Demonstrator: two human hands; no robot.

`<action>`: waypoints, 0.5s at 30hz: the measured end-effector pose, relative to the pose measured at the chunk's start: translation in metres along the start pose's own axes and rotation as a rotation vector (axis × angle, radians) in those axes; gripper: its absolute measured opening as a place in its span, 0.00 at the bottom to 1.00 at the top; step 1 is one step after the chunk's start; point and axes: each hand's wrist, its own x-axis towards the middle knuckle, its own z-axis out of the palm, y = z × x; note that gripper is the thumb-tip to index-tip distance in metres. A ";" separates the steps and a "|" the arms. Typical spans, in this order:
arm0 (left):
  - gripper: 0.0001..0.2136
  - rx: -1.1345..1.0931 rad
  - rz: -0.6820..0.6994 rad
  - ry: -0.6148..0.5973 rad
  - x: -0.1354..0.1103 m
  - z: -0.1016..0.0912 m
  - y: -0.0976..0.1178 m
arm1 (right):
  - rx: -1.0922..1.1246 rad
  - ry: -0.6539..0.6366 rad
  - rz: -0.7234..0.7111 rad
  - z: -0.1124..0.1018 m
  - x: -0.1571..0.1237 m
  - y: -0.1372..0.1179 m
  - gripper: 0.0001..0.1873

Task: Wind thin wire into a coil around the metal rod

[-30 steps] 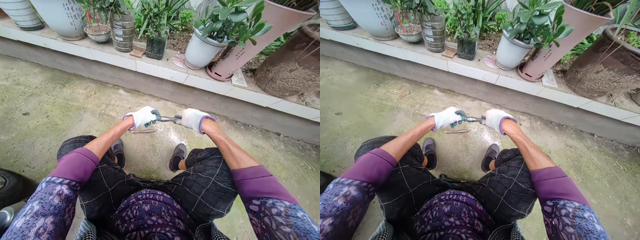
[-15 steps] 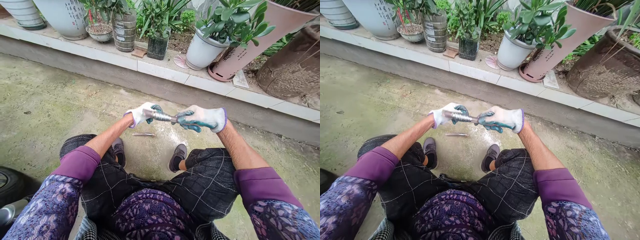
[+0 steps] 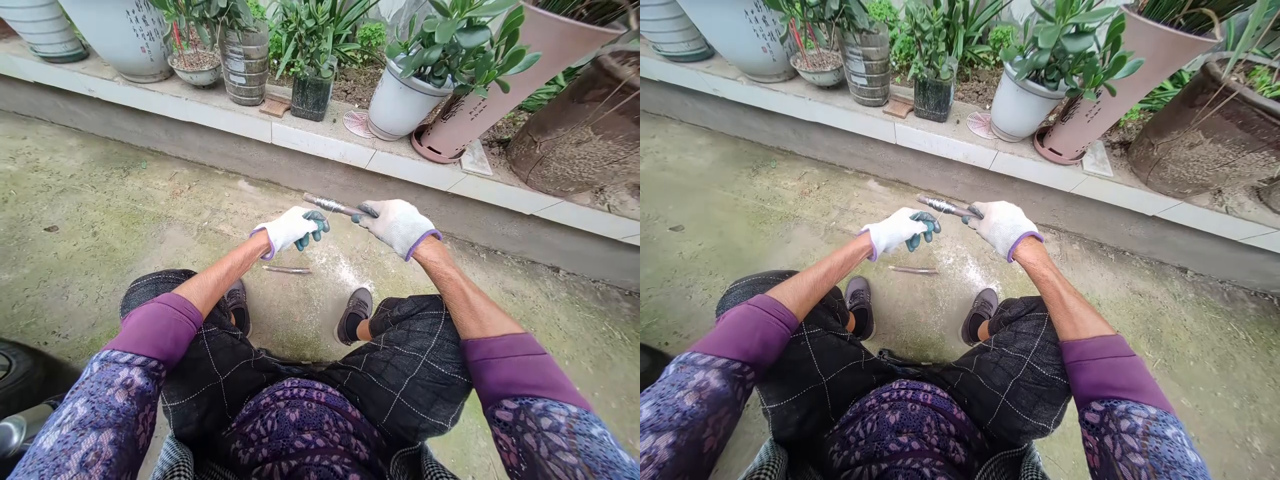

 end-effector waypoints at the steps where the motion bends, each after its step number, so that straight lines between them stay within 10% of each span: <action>1: 0.13 -0.013 0.003 0.001 0.001 -0.001 -0.001 | 0.071 0.013 0.004 -0.001 -0.001 -0.001 0.18; 8: 0.11 0.000 -0.021 0.022 -0.001 -0.006 -0.001 | 0.937 -0.214 0.011 -0.014 -0.020 -0.006 0.20; 12: 0.10 0.090 -0.011 0.017 -0.003 -0.013 0.004 | 0.777 -0.635 -0.137 -0.012 -0.025 -0.008 0.19; 15: 0.09 0.133 -0.037 0.013 -0.004 -0.014 0.005 | 0.414 -0.598 -0.129 0.000 -0.018 -0.009 0.13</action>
